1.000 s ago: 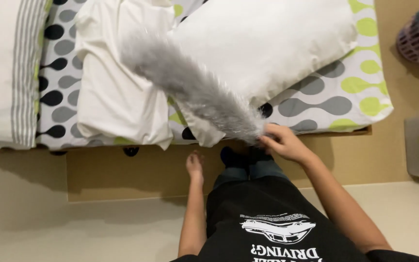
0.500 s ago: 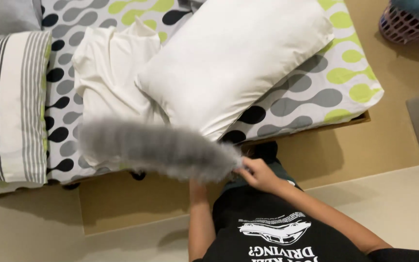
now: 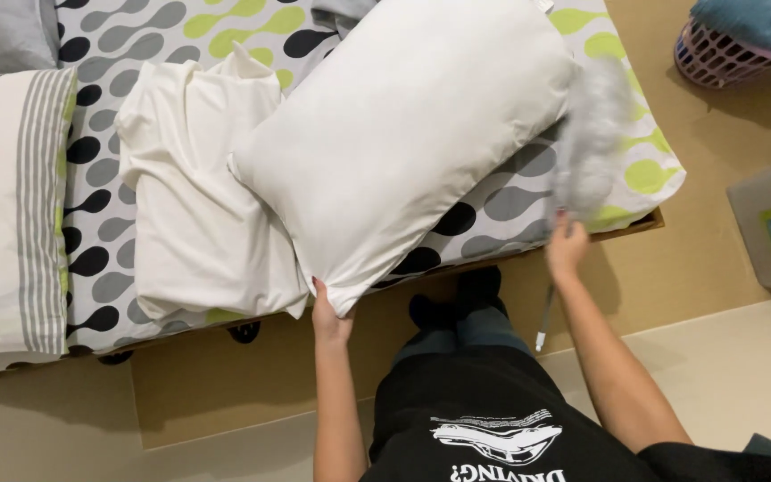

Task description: Put a pillowcase on a pillow and then dust the pillow and surrounding bed items using a handheld duster.

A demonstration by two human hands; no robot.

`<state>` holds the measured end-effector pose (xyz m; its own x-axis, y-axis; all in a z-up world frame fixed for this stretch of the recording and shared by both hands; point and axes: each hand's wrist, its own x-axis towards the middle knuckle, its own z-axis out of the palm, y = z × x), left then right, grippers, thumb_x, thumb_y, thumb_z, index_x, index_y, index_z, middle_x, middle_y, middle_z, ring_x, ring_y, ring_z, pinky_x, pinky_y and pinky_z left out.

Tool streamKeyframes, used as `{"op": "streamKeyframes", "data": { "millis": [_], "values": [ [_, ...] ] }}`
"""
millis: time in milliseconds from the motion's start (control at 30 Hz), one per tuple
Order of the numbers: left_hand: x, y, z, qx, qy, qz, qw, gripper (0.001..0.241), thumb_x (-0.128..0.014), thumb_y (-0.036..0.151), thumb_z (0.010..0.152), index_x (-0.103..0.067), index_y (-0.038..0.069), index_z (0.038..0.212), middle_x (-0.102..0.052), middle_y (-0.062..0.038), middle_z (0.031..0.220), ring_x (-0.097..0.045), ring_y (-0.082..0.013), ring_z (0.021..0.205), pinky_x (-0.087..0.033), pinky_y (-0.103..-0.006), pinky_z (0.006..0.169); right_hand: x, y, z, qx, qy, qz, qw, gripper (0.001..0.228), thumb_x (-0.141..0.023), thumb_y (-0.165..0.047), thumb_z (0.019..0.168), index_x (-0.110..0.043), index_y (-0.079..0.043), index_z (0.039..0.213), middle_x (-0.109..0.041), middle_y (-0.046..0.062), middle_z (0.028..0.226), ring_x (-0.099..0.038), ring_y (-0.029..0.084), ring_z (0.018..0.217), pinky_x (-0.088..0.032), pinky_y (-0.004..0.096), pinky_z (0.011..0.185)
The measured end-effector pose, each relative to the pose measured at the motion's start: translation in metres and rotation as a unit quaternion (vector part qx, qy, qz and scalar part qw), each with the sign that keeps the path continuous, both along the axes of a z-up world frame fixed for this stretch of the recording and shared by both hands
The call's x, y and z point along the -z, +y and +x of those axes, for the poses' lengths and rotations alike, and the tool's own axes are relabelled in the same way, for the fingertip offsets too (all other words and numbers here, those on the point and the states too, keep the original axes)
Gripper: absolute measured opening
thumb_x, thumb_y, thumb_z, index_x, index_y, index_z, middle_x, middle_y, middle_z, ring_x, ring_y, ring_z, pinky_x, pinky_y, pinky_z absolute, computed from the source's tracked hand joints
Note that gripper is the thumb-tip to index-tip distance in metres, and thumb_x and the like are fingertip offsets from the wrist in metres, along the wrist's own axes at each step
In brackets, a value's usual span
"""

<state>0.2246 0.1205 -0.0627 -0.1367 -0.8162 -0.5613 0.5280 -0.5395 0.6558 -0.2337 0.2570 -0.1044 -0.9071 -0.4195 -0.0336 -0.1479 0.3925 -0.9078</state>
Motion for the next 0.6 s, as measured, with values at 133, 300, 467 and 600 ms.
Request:
{"op": "streamKeyframes", "data": {
  "millis": [133,300,467,600],
  "values": [
    [0.047,-0.006,0.001,0.025,-0.010,0.162,0.986,0.063,-0.046,0.050,0.104,-0.045,0.009,0.152,-0.057,-0.009,0.145,-0.057,-0.0286,0.126,-0.047,-0.0449,0.096,-0.053,-0.025,0.149,-0.315,0.029,-0.075,0.946,0.024,-0.066,-0.024,0.098,-0.073,-0.002,0.104,-0.076,0.019,0.095,-0.073,0.030,0.081,-0.058,0.040,0.072],
    [0.103,-0.004,0.012,0.055,-0.142,0.230,0.961,0.060,-0.048,0.051,0.103,-0.048,0.013,0.149,-0.058,-0.010,0.143,-0.059,-0.0309,0.125,-0.048,-0.0467,0.090,-0.122,-0.060,0.215,-0.526,0.053,0.017,0.849,0.024,-0.071,-0.035,0.094,-0.074,-0.011,0.096,-0.070,0.017,0.076,-0.069,0.034,0.062,-0.053,0.043,0.060],
    [0.181,0.004,0.027,0.078,-0.242,0.180,0.950,0.062,-0.053,0.055,0.104,-0.056,0.004,0.140,-0.065,-0.016,0.135,-0.065,-0.0346,0.118,-0.051,-0.0455,0.088,-0.060,-0.069,0.073,-0.499,-0.010,0.070,0.864,0.029,-0.070,-0.018,0.083,-0.081,-0.016,0.109,-0.081,0.005,0.098,-0.074,0.021,0.082,-0.058,0.036,0.077],
    [0.136,0.018,0.002,0.121,-0.476,0.096,0.866,0.069,-0.048,0.057,0.106,-0.070,-0.006,0.122,-0.074,-0.025,0.114,-0.070,-0.0414,0.104,-0.053,-0.0482,0.089,-0.001,-0.005,-0.050,-0.209,0.023,0.060,0.976,0.028,-0.061,-0.026,0.107,-0.076,-0.005,0.115,-0.075,0.012,0.099,-0.066,0.021,0.086,-0.052,0.035,0.078]
  ]
}}
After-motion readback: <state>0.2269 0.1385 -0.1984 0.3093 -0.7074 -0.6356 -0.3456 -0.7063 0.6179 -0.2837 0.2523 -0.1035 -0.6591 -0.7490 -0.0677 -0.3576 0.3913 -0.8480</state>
